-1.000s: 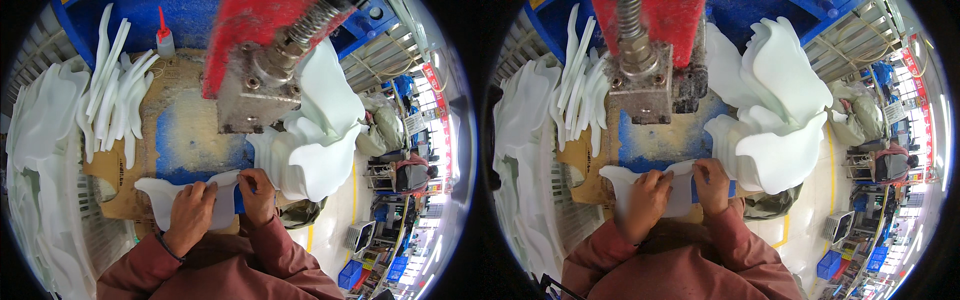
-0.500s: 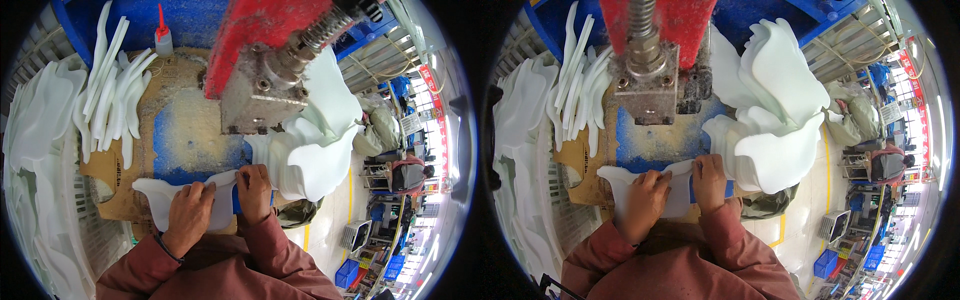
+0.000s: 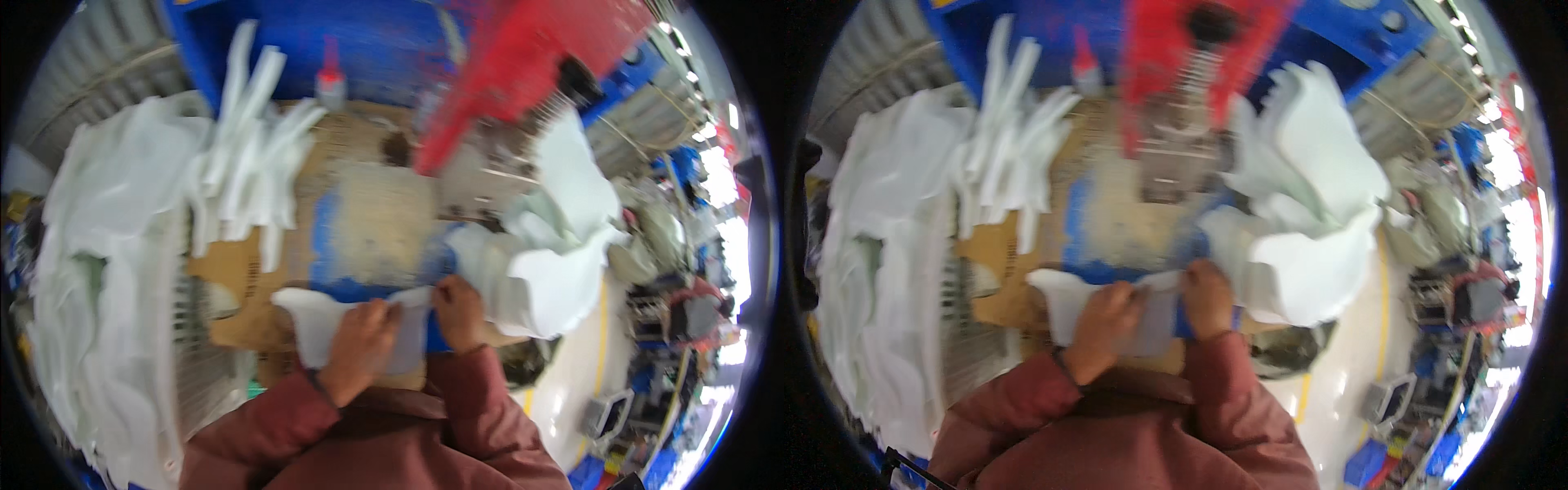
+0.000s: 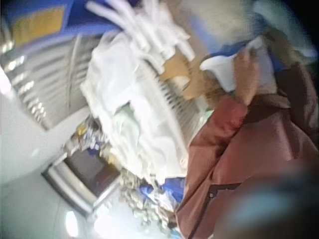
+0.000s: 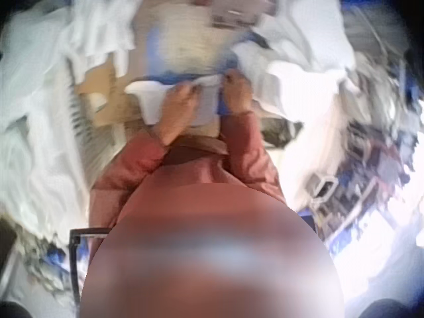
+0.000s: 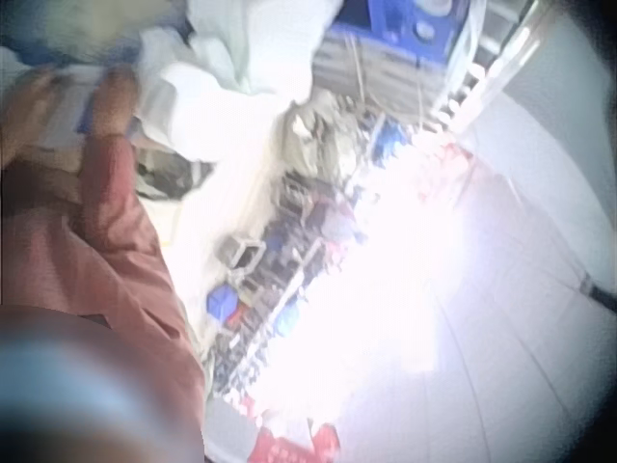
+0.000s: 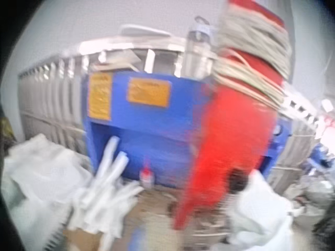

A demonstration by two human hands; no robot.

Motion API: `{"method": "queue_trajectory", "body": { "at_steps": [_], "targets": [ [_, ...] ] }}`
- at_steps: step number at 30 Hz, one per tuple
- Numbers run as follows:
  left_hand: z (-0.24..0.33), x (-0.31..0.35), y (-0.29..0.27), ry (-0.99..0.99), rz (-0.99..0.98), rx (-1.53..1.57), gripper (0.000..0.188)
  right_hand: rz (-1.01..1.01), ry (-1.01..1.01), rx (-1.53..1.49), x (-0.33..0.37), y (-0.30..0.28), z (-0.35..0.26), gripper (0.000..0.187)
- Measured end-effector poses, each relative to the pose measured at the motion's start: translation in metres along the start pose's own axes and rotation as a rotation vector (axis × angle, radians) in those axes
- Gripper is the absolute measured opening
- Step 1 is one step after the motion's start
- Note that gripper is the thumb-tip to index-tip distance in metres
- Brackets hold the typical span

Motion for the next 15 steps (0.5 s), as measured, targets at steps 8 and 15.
{"method": "queue_trajectory", "body": {
  "at_steps": [8, 15],
  "targets": [
    [-0.037, 0.019, 0.013, -0.041, 0.071, 0.463, 0.039, 0.033, -0.042, -0.107, 0.009, -0.015, -0.014, 0.015],
    [-0.041, 0.020, 0.031, -0.036, 0.006, 0.608, 0.033, -0.154, 0.283, -0.683, 0.005, 0.001, 0.021, 0.021]
  ]
}}
Point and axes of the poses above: each hand's wrist, its own x-axis away from the middle knuckle, its own y-axis out of the palm, z = x × y, the point moved 9 cm from there along -x, towards the middle knuckle, and after that the axes turned 3 degrees about -x, right-handed, at the moved point
